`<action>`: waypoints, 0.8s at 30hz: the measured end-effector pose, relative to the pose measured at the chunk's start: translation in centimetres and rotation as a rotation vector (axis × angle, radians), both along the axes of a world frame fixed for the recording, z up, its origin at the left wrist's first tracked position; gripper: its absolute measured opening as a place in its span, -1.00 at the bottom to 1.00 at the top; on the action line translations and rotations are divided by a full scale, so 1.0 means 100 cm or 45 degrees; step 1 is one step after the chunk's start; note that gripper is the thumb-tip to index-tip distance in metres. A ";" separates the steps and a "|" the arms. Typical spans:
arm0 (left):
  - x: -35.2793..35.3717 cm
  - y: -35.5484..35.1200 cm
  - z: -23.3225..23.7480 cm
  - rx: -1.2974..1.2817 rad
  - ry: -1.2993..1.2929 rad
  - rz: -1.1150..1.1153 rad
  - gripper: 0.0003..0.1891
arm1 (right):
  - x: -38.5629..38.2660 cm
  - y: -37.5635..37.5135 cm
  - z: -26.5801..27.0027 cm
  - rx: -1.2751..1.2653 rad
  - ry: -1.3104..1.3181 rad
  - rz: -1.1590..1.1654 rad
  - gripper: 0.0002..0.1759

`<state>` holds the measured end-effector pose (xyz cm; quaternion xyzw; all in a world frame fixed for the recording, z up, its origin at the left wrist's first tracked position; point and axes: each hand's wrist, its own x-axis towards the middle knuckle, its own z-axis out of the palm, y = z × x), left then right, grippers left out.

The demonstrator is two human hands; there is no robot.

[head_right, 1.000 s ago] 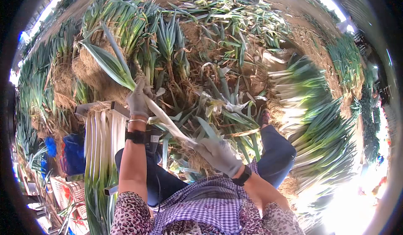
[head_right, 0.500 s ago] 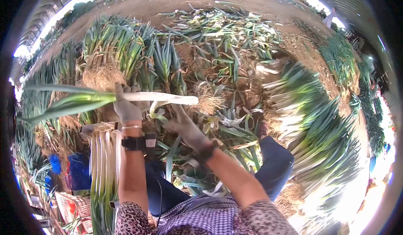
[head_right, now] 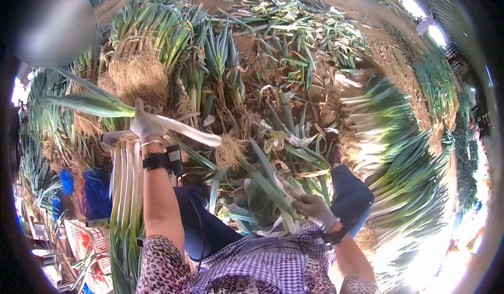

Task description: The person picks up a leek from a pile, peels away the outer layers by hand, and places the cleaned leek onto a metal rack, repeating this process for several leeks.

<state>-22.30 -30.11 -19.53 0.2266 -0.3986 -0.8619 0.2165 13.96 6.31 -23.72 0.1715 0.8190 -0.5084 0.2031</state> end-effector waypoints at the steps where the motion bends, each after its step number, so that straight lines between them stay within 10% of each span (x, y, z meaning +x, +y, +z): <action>1: 0.001 -0.002 0.000 0.017 0.001 -0.005 -0.76 | 0.005 0.006 0.000 0.221 0.182 0.173 -0.49; 3: 0.006 0.009 -0.005 0.060 0.065 -0.026 -0.76 | -0.040 -0.013 0.047 0.574 0.255 0.114 -0.48; 9: 0.041 0.065 -0.018 0.245 0.161 -0.352 -0.73 | -0.202 -0.175 0.092 0.031 1.586 0.057 -0.39; 13: 0.058 0.057 -0.007 0.357 0.227 -0.790 -0.69 | -0.264 -0.186 0.040 0.245 1.671 -0.116 -0.48; 17: 0.064 0.050 0.035 0.164 0.190 -0.570 -0.79 | -0.225 -0.071 -0.016 0.208 0.655 -0.276 -0.67; 24: 0.074 0.064 0.041 0.140 0.322 -0.743 -0.84 | -0.214 -0.141 0.082 0.628 0.773 0.372 -0.73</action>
